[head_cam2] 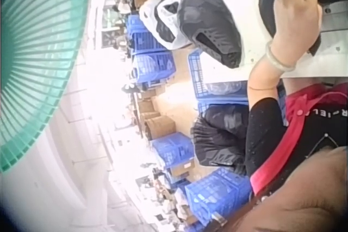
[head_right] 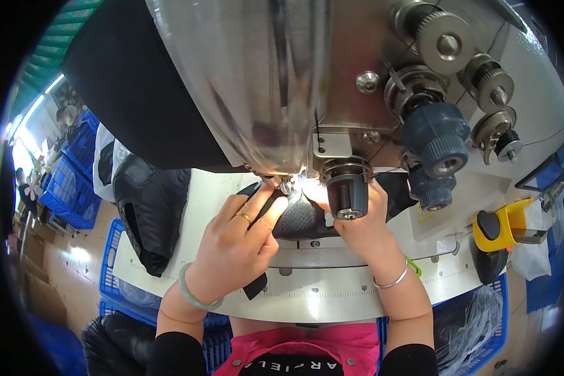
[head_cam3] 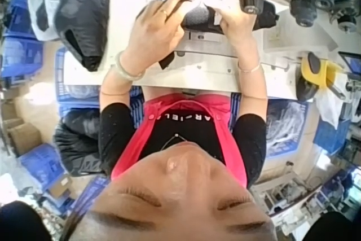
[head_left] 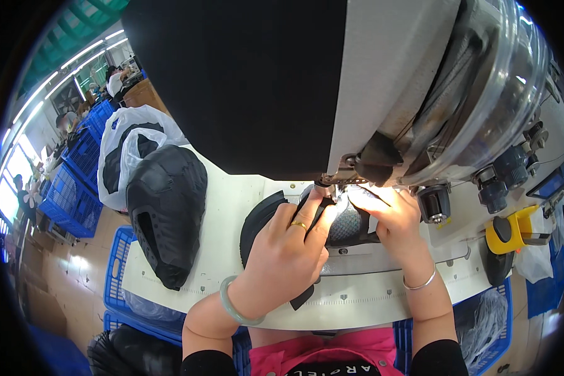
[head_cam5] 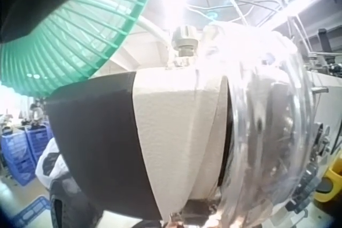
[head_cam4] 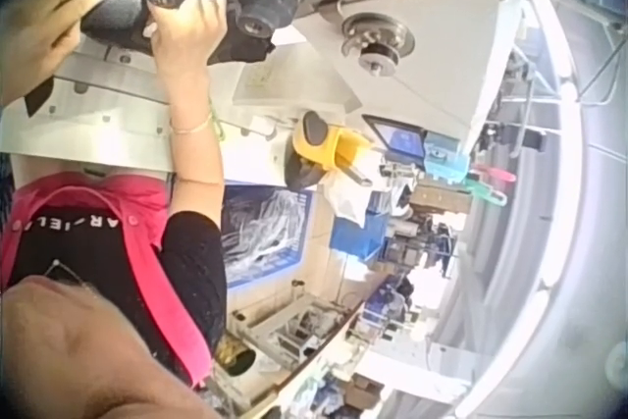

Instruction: The recorder is using a heavy-duty industrial sewing machine to stitch together black leather components for shoe uppers in a manufacturing environment.

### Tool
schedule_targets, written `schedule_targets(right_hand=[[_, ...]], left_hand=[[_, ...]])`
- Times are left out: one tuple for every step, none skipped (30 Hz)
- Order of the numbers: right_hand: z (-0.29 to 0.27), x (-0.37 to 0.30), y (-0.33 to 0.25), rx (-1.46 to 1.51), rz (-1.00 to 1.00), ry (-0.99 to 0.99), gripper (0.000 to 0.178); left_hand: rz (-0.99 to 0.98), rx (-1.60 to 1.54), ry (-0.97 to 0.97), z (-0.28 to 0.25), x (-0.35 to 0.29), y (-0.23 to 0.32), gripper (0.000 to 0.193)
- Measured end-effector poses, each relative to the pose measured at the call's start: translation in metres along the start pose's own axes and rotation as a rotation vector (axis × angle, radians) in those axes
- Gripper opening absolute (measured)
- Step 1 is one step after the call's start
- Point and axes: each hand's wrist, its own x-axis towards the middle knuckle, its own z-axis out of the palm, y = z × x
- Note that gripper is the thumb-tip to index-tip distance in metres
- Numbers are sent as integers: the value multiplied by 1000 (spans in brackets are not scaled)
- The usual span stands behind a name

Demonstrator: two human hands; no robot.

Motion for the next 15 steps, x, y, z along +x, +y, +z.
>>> schedule_targets(right_hand=[[1, 0, 1, 11, -5, 7, 44], [1, 0, 2, 22, -9, 13, 46], [1, 0, 4, 22, -8, 11, 46], [1, 0, 7, 19, -20, 2, 47], [0, -1, 8, 15, -31, -8, 48], [-2, 0, 5, 15, -28, -10, 48], [-6, 2, -1, -83, -39, 3, 49], [-9, 5, -7, -177, -51, 16, 50], [-15, 6, -16, -193, -27, 8, 48], [-20, 4, -22, -193, -27, 7, 48], [-23, 1, -28, -130, 19, 2, 46], [-25, -1, -33, -67, 65, -3, 44], [-27, 0, -36, -68, 64, -4, 44], [-28, 1, -39, -72, 52, -13, 38], [-29, 2, -41, -76, 40, -22, 34]], left_hand=[[-7, 3, 5, 1, 0, 0, 50], [-14, 6, 10, 2, 0, 1, 50], [-14, 4, 9, 2, 0, 2, 50], [-27, 10, 9, 2, 0, 3, 49], [-38, 16, 8, 2, 1, 5, 49], [-38, 12, 6, 5, 1, 5, 49], [-15, 44, 36, 9, 1, 5, 48], [5, 77, 64, 11, 1, 5, 48], [2, 76, 62, 13, 1, 7, 48], [-13, 108, 60, 13, 1, 10, 48], [-27, 140, 58, 14, 1, 12, 48], [-28, 140, 58, 16, 1, 15, 48], [-43, 163, 77, 18, 1, 18, 48], [-58, 187, 95, 19, 0, 19, 48], [-61, 188, 95, 19, 1, 19, 48]])
